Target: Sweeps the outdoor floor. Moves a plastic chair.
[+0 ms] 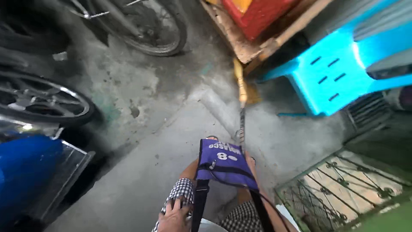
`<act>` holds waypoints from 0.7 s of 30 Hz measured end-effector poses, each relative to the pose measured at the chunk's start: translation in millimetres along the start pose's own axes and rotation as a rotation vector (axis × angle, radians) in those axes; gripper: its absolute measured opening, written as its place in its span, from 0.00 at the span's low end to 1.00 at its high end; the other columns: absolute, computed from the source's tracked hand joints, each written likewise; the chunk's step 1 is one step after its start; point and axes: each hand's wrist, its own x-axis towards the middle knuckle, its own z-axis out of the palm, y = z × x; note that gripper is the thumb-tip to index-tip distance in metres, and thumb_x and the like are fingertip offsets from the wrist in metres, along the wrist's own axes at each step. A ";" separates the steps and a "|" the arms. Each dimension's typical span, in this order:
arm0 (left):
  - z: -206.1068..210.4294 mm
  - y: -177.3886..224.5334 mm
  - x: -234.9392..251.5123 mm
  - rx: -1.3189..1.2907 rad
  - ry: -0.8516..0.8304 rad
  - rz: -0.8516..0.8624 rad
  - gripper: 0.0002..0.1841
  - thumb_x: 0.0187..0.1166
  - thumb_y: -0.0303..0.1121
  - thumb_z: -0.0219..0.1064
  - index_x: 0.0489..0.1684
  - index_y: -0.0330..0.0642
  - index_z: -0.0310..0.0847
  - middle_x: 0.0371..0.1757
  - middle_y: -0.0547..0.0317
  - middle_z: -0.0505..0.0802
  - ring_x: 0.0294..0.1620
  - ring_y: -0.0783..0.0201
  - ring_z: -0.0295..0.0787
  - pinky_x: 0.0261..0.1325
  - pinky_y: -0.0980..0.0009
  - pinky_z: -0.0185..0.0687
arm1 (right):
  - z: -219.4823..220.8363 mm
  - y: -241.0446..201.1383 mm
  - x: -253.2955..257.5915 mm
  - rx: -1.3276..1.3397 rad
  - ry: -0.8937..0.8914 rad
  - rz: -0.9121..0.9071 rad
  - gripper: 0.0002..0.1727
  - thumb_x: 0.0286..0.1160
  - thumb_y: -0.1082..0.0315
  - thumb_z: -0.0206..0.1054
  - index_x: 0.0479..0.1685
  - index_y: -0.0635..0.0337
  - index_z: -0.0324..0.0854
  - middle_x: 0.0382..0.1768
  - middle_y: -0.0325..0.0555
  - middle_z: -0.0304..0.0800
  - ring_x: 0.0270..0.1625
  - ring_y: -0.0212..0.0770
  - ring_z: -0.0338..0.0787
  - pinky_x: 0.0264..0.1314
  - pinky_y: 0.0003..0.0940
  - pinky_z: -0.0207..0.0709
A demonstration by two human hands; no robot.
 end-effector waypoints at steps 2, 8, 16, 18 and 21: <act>-5.6 9.6 -1.8 0.052 0.029 0.036 0.24 0.65 0.64 0.70 0.62 0.75 0.89 0.87 0.57 0.72 0.88 0.31 0.57 0.66 0.22 0.68 | -13.9 8.9 -48.9 0.044 -0.028 0.068 0.16 0.83 0.63 0.66 0.56 0.69 0.84 0.33 0.46 0.88 0.25 0.32 0.83 0.29 0.29 0.81; -11.4 26.7 -3.9 0.166 0.034 0.060 0.26 0.66 0.66 0.70 0.64 0.74 0.88 0.87 0.55 0.72 0.87 0.32 0.58 0.65 0.22 0.69 | -103.0 -50.4 -57.6 0.055 0.004 0.432 0.15 0.90 0.68 0.57 0.68 0.65 0.77 0.48 0.45 0.88 0.40 0.30 0.85 0.42 0.23 0.79; -5.6 56.1 0.3 0.276 0.036 0.060 0.29 0.66 0.66 0.69 0.66 0.70 0.88 0.88 0.47 0.70 0.86 0.29 0.57 0.68 0.22 0.66 | -157.0 76.0 -55.6 -0.040 0.230 0.195 0.30 0.92 0.57 0.53 0.93 0.44 0.60 0.74 0.56 0.83 0.72 0.54 0.86 0.76 0.57 0.77; -9.6 72.7 -4.9 0.257 0.056 0.062 0.29 0.67 0.64 0.71 0.67 0.66 0.88 0.87 0.44 0.70 0.86 0.27 0.58 0.67 0.22 0.66 | -163.7 118.9 -124.9 -0.182 0.210 0.231 0.37 0.88 0.60 0.61 0.96 0.41 0.53 0.75 0.56 0.83 0.70 0.55 0.88 0.74 0.59 0.79; -23.3 108.1 -17.2 0.237 0.029 0.031 0.27 0.71 0.57 0.73 0.69 0.59 0.87 0.88 0.40 0.67 0.86 0.24 0.55 0.68 0.21 0.64 | -149.7 166.8 -210.8 -0.030 0.287 0.366 0.38 0.83 0.62 0.66 0.93 0.50 0.58 0.72 0.64 0.84 0.68 0.64 0.88 0.71 0.66 0.78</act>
